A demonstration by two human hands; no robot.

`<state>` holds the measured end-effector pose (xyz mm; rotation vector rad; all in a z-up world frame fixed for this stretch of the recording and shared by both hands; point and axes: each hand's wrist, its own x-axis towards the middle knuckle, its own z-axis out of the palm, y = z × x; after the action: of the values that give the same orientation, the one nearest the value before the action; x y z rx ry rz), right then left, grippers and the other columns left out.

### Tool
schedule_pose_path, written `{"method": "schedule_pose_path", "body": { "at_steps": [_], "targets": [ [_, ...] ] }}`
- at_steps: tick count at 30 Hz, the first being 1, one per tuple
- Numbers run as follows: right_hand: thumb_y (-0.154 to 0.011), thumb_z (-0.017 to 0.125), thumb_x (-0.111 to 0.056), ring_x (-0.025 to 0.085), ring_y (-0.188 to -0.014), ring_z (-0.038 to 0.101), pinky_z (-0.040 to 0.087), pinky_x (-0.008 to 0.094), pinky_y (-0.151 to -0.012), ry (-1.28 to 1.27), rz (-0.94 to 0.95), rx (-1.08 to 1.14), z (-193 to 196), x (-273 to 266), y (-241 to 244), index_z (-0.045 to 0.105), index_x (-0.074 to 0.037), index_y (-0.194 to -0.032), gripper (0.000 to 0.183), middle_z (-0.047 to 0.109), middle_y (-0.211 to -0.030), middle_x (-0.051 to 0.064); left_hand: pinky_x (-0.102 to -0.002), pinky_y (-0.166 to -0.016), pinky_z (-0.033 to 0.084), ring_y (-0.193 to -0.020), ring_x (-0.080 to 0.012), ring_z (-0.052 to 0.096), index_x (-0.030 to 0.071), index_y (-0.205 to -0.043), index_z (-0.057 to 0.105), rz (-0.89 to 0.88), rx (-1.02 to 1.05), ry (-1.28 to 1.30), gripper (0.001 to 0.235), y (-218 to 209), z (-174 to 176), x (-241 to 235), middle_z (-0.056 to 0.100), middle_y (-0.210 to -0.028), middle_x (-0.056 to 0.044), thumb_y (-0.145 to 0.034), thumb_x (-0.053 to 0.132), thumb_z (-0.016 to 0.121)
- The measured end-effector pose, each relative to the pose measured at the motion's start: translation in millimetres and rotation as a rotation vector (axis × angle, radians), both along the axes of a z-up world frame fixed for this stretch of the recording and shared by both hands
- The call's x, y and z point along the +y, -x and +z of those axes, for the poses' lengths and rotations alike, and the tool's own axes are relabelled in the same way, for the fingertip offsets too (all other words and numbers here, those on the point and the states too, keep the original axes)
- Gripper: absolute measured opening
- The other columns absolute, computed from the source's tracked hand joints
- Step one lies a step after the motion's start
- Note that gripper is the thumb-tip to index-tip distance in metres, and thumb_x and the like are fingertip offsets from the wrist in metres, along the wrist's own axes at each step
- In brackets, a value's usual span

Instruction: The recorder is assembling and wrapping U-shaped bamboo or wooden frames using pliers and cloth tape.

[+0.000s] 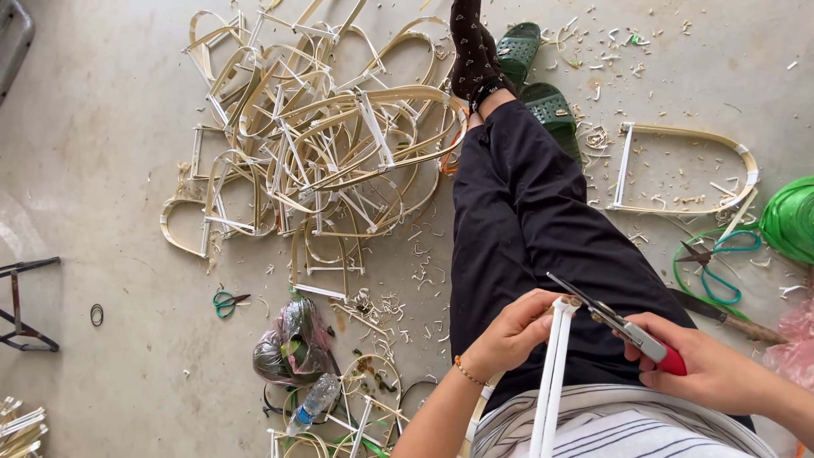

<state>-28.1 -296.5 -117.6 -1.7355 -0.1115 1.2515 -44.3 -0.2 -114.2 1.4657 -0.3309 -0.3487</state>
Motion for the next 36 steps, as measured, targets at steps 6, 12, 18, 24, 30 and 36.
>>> {"method": "schedule_pose_path", "body": {
  "at_steps": [6,12,18,24,30,36],
  "targets": [
    [-0.079,0.080,-0.006,0.016,-0.095,0.060,0.058,0.031,-0.087,-0.142,-0.078,-0.051,-39,-29,11,0.052,-0.015,-0.134,0.063,0.059,-0.108,0.004,-0.018,-0.062,0.047,-0.069,-0.0007,0.054,0.004,-0.135,0.061,0.049,0.483,0.096,0.027,-5,3,-2,0.061,-0.083,0.005,-0.113,0.015,0.048],
    [-0.083,0.078,-0.012,0.015,-0.086,0.060,0.056,0.029,-0.080,-0.059,0.031,-0.182,-17,-15,11,0.056,-0.015,-0.129,0.051,0.062,-0.095,0.002,-0.018,-0.064,0.046,-0.071,-0.0003,0.051,0.004,-0.131,0.063,0.166,0.516,0.055,0.023,-14,43,1,0.058,-0.083,0.007,-0.111,0.013,0.053],
    [-0.082,0.079,-0.015,0.016,-0.076,0.058,0.055,0.031,-0.071,-0.046,0.009,-0.093,-7,-5,12,0.055,-0.018,-0.125,0.049,0.062,-0.082,0.004,-0.019,-0.063,0.045,-0.068,-0.0023,0.051,0.004,-0.128,0.064,0.164,0.388,-0.199,0.023,-11,53,3,0.058,-0.077,0.004,-0.110,0.012,0.052],
    [-0.083,0.080,-0.008,0.018,-0.101,0.056,0.051,0.031,-0.091,-0.214,0.071,-0.036,-34,-19,23,0.045,-0.014,-0.137,0.065,0.057,-0.108,0.005,-0.020,-0.064,0.046,-0.069,-0.0030,0.053,0.005,-0.128,0.064,0.169,0.383,-0.265,0.022,-15,60,0,0.059,-0.077,0.003,-0.110,0.012,0.053],
    [-0.073,0.083,-0.007,0.019,-0.135,0.045,0.036,0.031,-0.110,-0.098,0.091,-0.171,6,-6,2,0.029,-0.020,-0.162,0.105,0.041,-0.151,0.005,-0.021,-0.056,0.049,-0.063,-0.0040,0.059,0.006,-0.130,0.063,0.149,0.492,-0.216,0.024,-19,67,4,0.065,-0.079,0.001,-0.109,0.012,0.054],
    [-0.073,0.083,-0.010,0.021,-0.139,0.039,0.035,0.033,-0.112,-0.158,0.125,-0.191,-10,-11,7,0.026,-0.017,-0.164,0.108,0.037,-0.156,0.006,-0.022,-0.057,0.053,-0.061,-0.0072,0.064,0.004,-0.126,0.063,0.145,0.446,-0.316,0.022,-22,68,0,0.069,-0.083,-0.002,-0.106,0.009,0.054]
  ]
}}
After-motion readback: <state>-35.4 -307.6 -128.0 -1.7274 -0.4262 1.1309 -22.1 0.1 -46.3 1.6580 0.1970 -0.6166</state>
